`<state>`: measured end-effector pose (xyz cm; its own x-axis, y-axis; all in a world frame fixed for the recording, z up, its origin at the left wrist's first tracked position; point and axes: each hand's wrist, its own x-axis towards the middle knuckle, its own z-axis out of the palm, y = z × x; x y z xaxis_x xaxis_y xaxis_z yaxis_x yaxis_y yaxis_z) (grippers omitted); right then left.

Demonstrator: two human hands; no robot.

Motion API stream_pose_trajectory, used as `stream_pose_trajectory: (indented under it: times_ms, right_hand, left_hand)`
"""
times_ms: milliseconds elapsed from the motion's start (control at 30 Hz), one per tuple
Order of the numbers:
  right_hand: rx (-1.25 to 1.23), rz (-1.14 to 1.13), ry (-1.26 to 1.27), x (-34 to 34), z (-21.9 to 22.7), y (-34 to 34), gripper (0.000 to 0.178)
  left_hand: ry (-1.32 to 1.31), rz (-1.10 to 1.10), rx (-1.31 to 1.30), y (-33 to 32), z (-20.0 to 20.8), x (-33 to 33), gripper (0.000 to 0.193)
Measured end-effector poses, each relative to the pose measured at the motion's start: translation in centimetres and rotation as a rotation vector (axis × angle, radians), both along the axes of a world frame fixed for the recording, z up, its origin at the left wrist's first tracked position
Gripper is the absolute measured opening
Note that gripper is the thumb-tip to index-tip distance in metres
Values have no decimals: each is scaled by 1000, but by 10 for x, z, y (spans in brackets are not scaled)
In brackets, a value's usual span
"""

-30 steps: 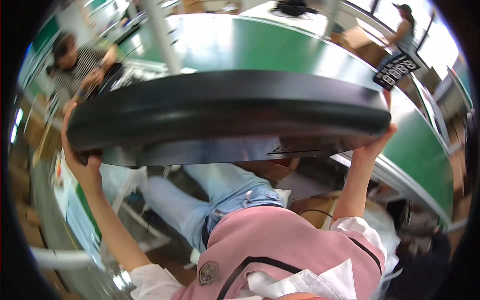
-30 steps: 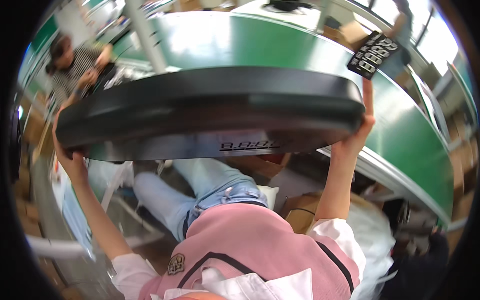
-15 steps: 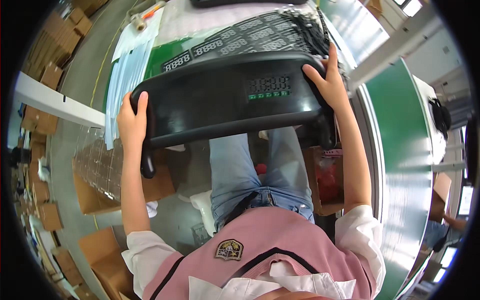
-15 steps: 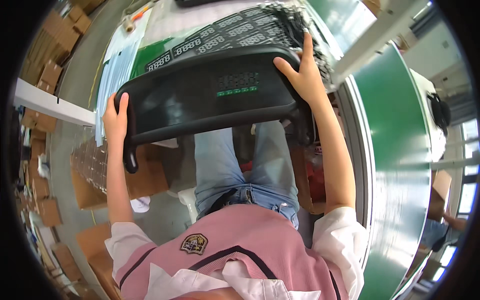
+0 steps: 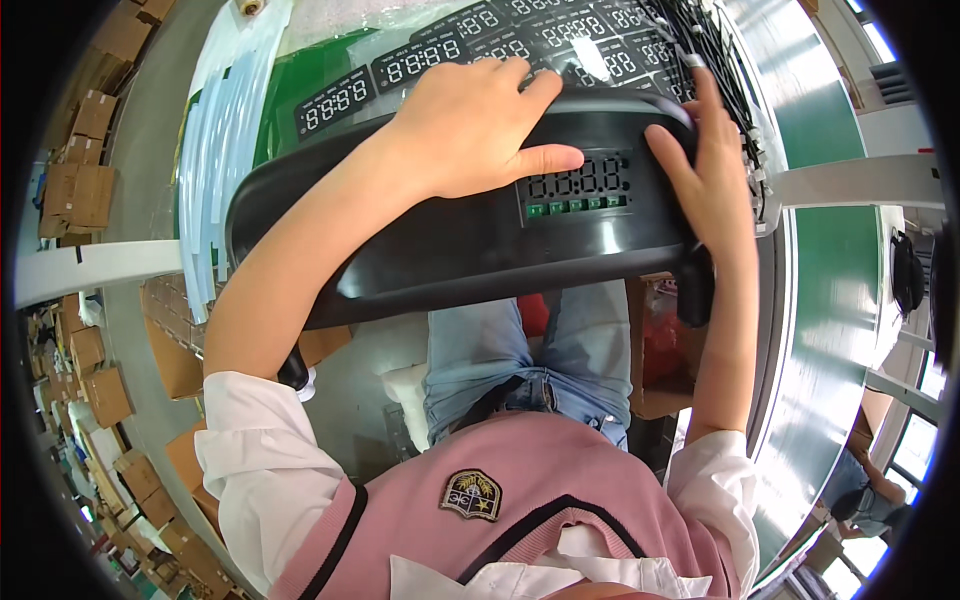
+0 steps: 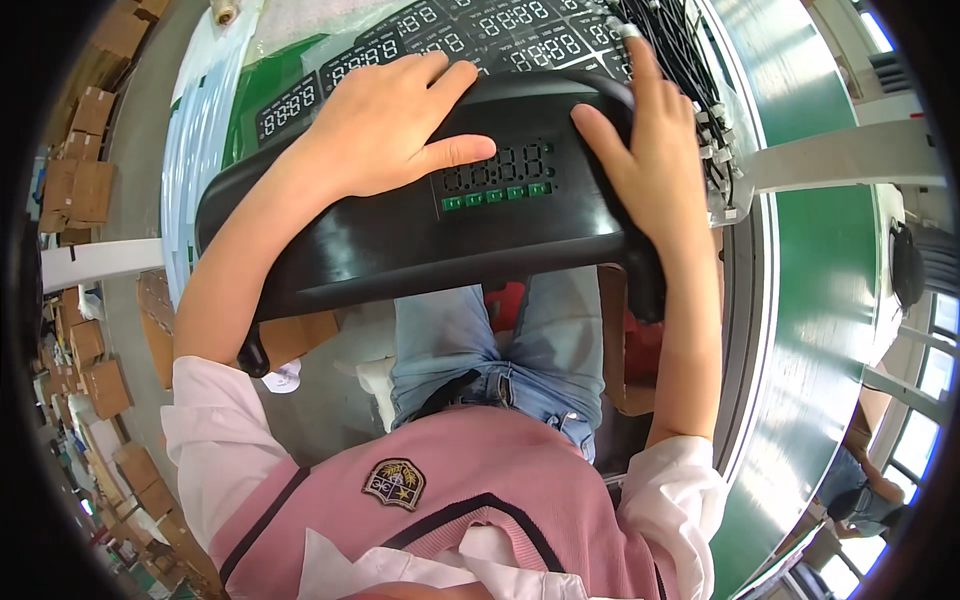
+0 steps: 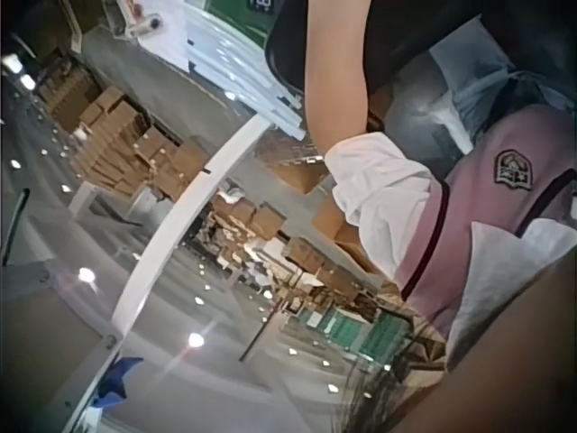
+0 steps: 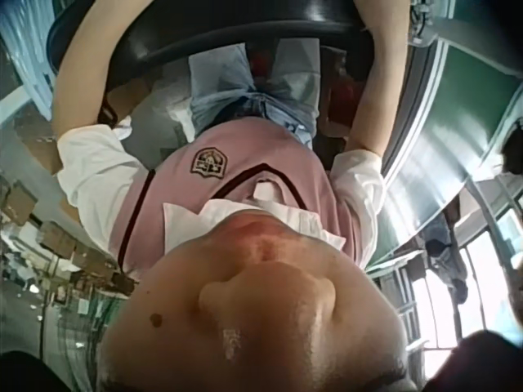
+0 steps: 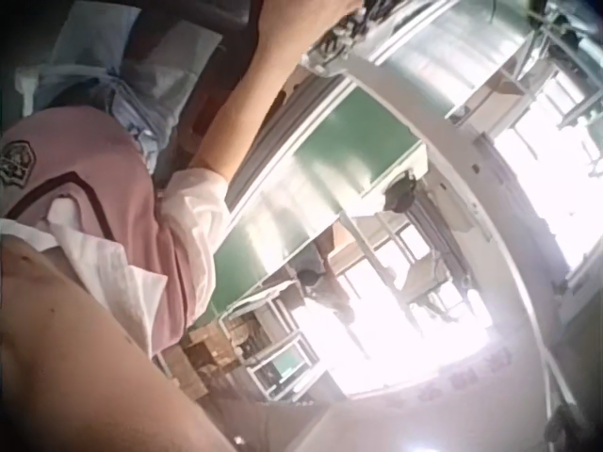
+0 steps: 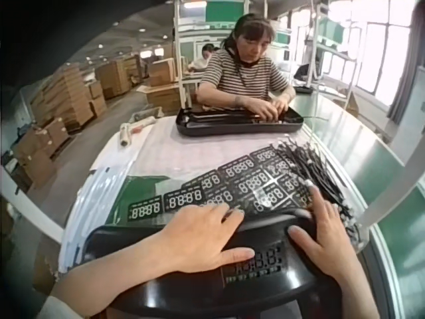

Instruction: Assembling electronic control panels by attaching displays and labels to plastic housings.

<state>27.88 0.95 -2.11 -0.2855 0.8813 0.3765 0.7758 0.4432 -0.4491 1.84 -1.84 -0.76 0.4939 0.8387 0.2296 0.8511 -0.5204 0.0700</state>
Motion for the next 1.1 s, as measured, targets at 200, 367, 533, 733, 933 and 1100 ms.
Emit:
stream_pose_trajectory:
  times_ms: [200, 367, 533, 733, 933, 1100]
  right_hand:
    - [121, -14, 483, -5, 8, -6, 45]
    - [-313, 136, 776, -4, 23, -48, 26]
    - [-512, 33, 704, -25, 27, -54, 16]
    - [-523, -10, 523, -22, 20, -41, 18]
    - [-445, -20, 451, -24, 14, -44, 21]
    - [-417, -37, 407, -25, 15, -45, 22]
  left_hand:
    - [-109, -55, -109, 16, -6, -7, 58]
    - [-395, -135, -166, 19, 14, -10, 26]
    - [-453, -95, -169, 25, 3, -16, 28]
    - [-491, -58, -274, 23, 6, -17, 29]
    - [-535, -59, -278, 21, 2, -15, 30]
    - [-554, -39, -283, 20, 3, -14, 31]
